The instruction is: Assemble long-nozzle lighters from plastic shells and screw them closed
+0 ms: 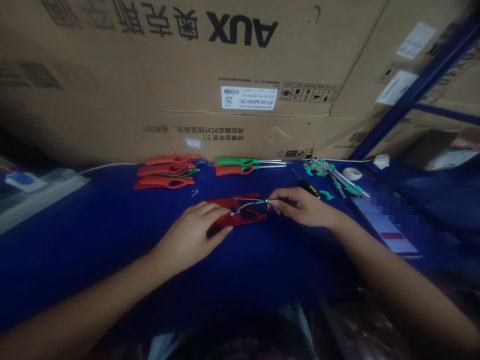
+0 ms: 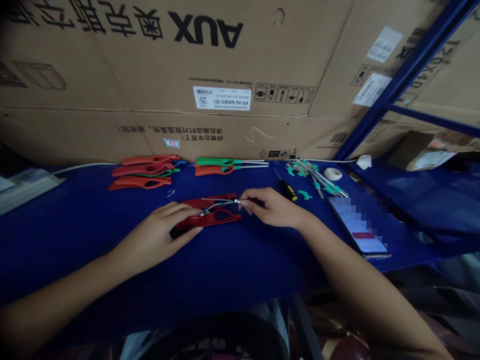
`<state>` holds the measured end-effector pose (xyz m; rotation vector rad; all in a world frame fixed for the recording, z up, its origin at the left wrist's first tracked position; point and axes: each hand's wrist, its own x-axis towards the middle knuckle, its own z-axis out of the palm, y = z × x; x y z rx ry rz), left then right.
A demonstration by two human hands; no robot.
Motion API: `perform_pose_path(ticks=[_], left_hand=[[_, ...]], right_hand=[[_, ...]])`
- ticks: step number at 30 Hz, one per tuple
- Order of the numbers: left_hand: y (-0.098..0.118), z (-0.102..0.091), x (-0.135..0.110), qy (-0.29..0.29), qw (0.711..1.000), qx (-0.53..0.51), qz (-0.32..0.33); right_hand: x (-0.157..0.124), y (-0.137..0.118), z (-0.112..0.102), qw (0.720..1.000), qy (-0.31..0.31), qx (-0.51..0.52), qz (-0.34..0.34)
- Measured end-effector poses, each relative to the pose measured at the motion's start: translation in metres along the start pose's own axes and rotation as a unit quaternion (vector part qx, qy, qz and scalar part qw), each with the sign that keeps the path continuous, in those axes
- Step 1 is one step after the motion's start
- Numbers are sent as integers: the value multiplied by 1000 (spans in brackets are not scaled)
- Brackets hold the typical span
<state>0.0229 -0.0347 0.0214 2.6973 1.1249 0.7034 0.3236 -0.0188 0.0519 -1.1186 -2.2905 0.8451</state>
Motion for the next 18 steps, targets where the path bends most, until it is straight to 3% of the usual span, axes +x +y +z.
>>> perform_pose_path(ticks=[9, 18], left_hand=[[2, 7, 3, 41, 996, -83, 4], [2, 14, 4, 63, 988, -138, -8]], right_hand=[[0, -1, 5, 1000, -29, 3, 6], [0, -5, 6, 999, 0, 44, -20]])
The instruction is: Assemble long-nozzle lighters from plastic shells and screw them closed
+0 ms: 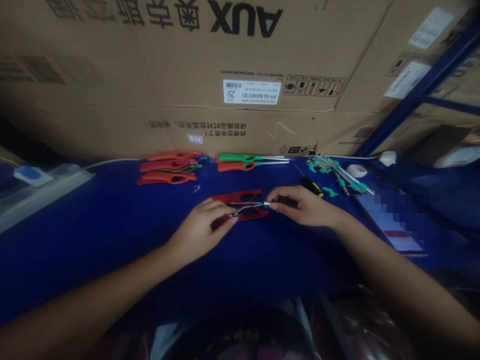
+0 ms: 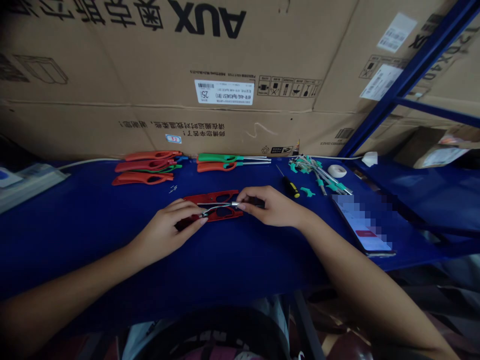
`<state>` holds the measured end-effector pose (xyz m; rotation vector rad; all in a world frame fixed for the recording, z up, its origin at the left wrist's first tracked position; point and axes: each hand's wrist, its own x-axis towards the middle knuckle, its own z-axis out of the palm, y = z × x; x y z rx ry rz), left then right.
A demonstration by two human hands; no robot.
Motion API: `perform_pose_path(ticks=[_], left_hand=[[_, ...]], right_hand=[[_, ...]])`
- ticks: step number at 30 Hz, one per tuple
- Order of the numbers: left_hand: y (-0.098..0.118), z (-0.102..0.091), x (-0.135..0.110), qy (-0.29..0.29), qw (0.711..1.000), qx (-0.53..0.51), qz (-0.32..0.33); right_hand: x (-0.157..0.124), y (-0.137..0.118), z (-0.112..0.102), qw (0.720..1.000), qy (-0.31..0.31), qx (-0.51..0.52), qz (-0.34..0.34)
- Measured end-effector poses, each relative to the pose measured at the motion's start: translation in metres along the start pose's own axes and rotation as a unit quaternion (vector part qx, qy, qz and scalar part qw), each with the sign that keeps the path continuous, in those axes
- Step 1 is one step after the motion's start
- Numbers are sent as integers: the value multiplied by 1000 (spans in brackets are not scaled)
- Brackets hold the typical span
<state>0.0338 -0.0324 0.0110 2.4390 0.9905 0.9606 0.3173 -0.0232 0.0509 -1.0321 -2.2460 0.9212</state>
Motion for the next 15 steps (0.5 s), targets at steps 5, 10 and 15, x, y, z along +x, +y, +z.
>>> perform_pose_path(ticks=[5, 10, 15], left_hand=[[-3, 2, 1, 1, 1000, -19, -23], [-6, 4, 1, 3, 999, -23, -43], [-5, 4, 1, -12, 998, -22, -63]], right_hand=[[-1, 4, -1, 1000, 5, 7, -6], [0, 5, -2, 1000, -15, -10, -6], [2, 7, -1, 998, -35, -50, -8]])
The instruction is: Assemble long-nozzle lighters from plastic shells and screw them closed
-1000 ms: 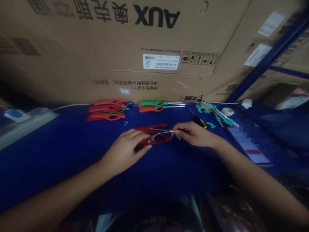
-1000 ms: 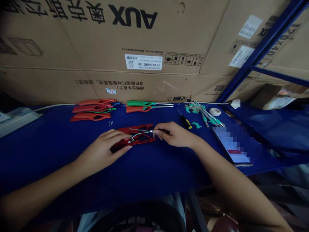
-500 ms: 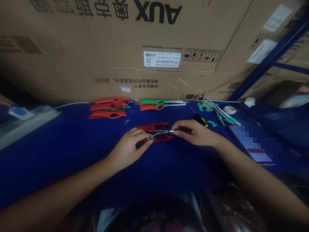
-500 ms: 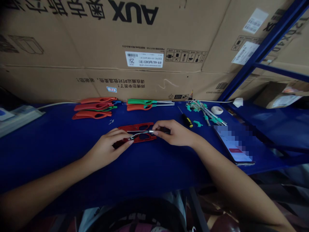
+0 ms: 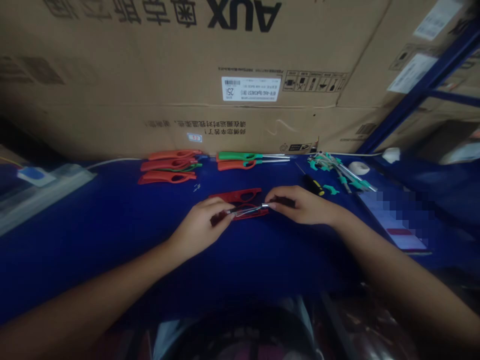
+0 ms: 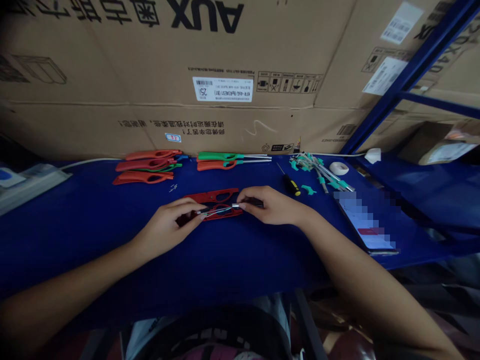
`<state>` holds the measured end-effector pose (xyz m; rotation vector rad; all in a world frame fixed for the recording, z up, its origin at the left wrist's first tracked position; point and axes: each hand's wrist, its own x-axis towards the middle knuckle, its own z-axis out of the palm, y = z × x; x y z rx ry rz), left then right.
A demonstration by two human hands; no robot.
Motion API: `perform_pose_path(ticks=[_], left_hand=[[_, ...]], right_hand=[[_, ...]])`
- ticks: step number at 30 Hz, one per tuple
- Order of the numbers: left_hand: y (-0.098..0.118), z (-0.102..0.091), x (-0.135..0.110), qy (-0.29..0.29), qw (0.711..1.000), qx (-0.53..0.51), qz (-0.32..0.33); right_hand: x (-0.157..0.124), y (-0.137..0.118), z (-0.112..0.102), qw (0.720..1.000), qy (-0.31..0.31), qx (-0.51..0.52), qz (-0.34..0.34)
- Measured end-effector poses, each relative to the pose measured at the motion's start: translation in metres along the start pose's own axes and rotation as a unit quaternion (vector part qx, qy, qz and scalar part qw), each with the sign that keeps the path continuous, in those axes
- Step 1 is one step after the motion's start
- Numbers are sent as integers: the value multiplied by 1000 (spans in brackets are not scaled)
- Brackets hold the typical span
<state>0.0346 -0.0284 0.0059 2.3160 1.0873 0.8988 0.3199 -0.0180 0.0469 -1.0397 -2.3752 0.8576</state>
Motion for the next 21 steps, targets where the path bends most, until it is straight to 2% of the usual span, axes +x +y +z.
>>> perform_pose_path(ticks=[7, 21], left_hand=[[0, -1, 2, -9, 1000, 10, -2], [-2, -1, 1, 10, 1000, -10, -2]], right_hand=[[0, 8, 0, 997, -8, -51, -55], [1, 12, -3, 988, 18, -118, -94]])
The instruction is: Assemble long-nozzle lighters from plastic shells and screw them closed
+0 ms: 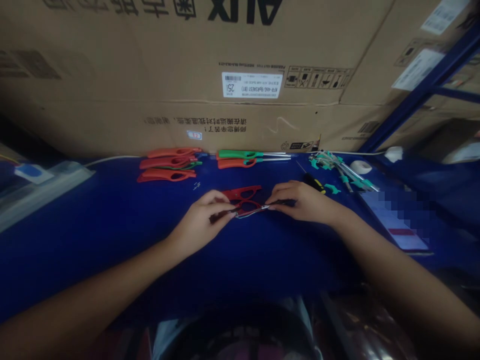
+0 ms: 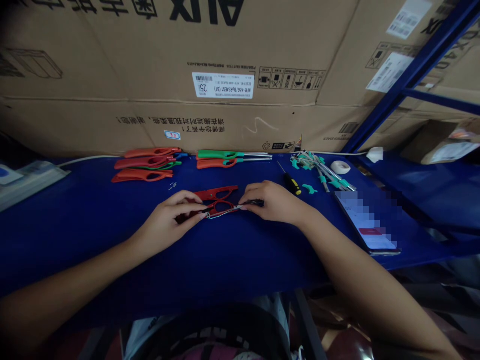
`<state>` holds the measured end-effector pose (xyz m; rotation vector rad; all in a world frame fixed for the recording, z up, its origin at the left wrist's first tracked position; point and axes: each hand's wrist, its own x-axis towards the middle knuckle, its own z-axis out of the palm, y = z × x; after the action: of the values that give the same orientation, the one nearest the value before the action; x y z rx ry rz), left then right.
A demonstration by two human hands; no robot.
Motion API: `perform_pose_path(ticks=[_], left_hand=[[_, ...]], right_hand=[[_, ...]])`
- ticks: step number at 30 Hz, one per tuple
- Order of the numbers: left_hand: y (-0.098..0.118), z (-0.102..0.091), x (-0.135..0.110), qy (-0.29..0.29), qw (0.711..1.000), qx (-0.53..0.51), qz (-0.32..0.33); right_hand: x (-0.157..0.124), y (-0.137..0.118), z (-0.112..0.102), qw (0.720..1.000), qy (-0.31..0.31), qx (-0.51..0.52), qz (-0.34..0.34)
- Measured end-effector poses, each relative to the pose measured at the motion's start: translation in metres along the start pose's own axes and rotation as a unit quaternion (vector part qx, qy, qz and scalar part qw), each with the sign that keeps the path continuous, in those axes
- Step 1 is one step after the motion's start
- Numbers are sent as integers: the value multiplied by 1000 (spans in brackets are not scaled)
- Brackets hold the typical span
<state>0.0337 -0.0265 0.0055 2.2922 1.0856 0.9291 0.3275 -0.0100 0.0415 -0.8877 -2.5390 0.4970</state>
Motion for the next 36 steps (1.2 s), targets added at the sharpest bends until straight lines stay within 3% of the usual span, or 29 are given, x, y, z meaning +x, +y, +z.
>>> perform_pose_path(ticks=[9, 20, 25, 31, 36], left_hand=[[-1, 2, 1, -10, 1000, -17, 15], [-1, 3, 1, 5, 1000, 2, -2], [-1, 3, 0, 16, 1000, 7, -7], [-1, 1, 0, 18, 1000, -4, -9], [0, -1, 1, 21, 1000, -19, 0]], right_hand=[[1, 5, 3, 1000, 3, -24, -17], [0, -2, 1, 999, -29, -28, 24], [2, -13, 3, 990, -55, -126, 12], [8, -33, 4, 961, -116, -250, 3], [15, -44, 1, 945, -158, -280, 55]])
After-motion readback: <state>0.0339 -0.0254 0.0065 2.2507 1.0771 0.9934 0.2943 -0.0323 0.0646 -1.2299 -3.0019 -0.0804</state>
